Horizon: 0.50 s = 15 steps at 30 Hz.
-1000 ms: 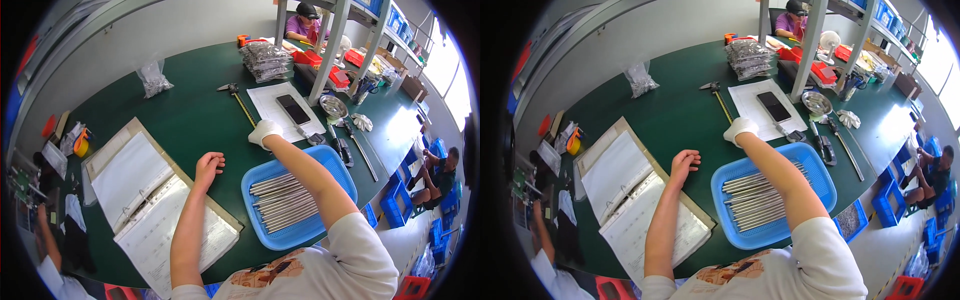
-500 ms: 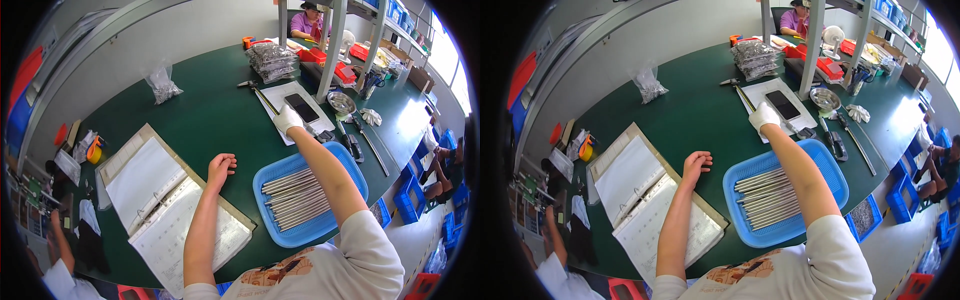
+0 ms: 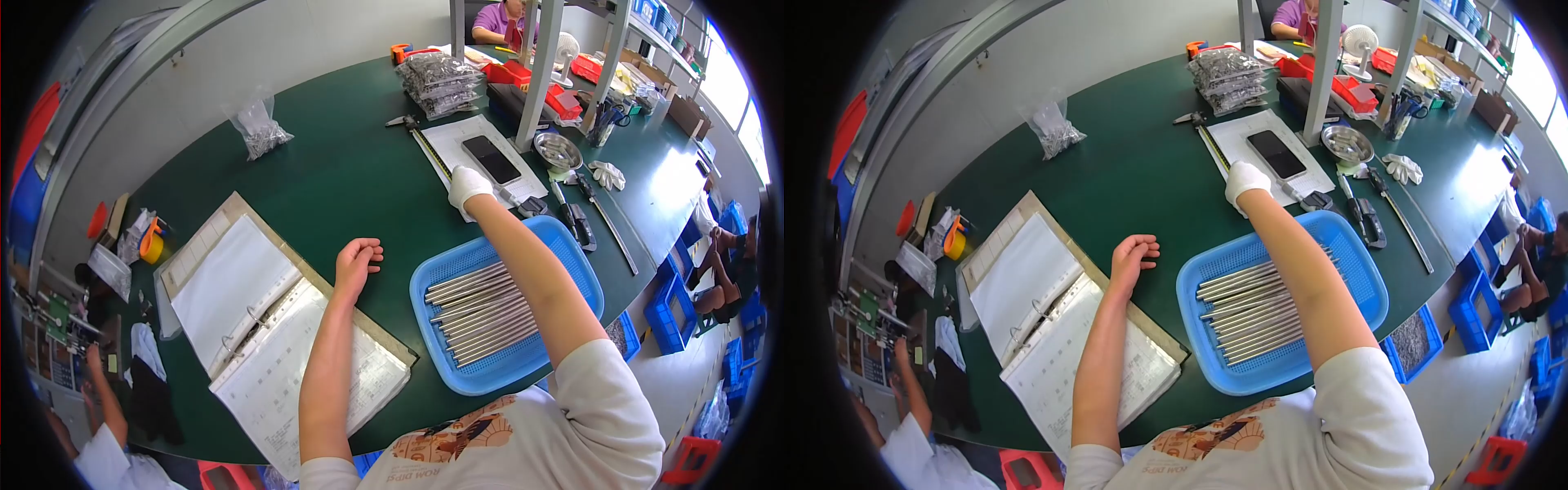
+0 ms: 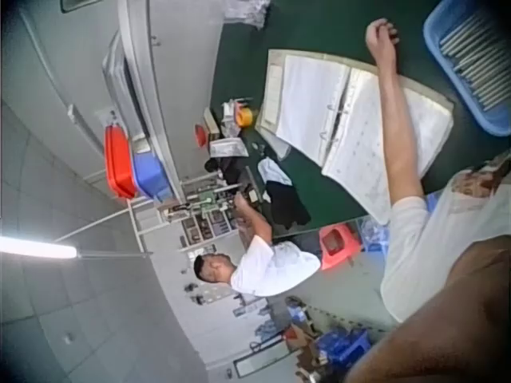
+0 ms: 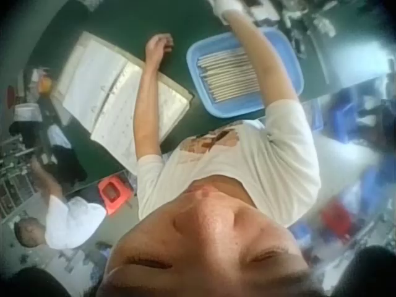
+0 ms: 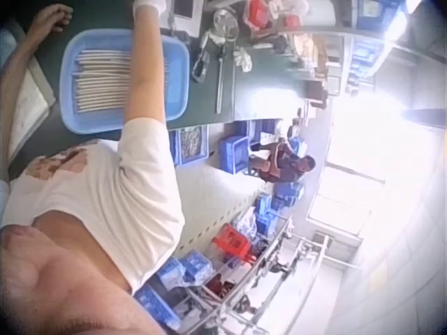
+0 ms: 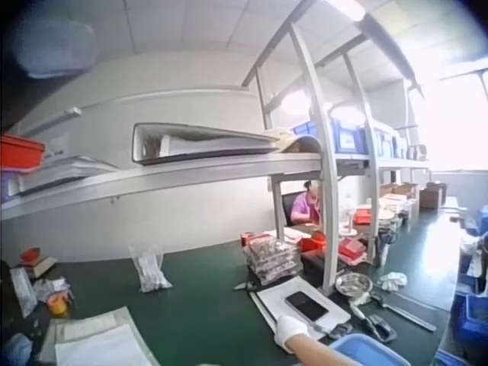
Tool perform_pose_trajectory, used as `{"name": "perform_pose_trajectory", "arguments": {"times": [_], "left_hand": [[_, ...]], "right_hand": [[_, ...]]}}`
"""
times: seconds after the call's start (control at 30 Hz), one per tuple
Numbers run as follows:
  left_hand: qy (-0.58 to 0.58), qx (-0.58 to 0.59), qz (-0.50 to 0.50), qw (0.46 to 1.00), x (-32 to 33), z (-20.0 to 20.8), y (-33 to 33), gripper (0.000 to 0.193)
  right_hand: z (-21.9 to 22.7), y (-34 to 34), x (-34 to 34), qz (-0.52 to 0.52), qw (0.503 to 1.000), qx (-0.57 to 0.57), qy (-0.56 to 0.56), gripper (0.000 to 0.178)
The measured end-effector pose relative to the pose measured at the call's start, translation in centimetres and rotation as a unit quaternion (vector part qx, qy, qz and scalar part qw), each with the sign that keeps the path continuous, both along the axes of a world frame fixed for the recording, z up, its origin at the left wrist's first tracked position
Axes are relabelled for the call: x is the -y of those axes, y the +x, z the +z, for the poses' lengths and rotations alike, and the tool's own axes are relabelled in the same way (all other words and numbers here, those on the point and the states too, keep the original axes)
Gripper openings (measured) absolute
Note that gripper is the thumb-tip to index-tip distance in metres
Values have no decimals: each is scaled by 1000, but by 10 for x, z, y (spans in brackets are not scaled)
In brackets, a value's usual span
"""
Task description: The recorder sorts metal rods into a basket and cross-references them with technical documentation in a factory environment.
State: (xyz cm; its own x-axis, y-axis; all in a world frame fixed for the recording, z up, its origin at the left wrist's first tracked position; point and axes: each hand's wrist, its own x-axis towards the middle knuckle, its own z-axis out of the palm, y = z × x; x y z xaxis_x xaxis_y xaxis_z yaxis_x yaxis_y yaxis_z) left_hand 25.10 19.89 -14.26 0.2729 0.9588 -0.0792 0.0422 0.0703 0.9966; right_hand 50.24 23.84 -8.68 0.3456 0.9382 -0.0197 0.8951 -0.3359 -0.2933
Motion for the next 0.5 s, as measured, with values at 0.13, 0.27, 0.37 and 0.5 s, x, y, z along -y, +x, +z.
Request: {"name": "perform_pose_trajectory", "arguments": {"times": [0.13,0.27,0.37,0.5], "left_hand": [[-2,12,1,1000,1,1,0,21],[-5,5,2,1000,2,1,0,20],[1,-3,1,1000,3,1,0,21],[-6,15,3,1000,-1,1,1,22]], "right_hand": [[2,0,0,7,1000,0,-29,25],[6,-3,3,1,998,-12,-64,27],[4,-3,4,-16,999,-25,-42,26],[1,-1,6,-4,999,-13,-31,26]]}}
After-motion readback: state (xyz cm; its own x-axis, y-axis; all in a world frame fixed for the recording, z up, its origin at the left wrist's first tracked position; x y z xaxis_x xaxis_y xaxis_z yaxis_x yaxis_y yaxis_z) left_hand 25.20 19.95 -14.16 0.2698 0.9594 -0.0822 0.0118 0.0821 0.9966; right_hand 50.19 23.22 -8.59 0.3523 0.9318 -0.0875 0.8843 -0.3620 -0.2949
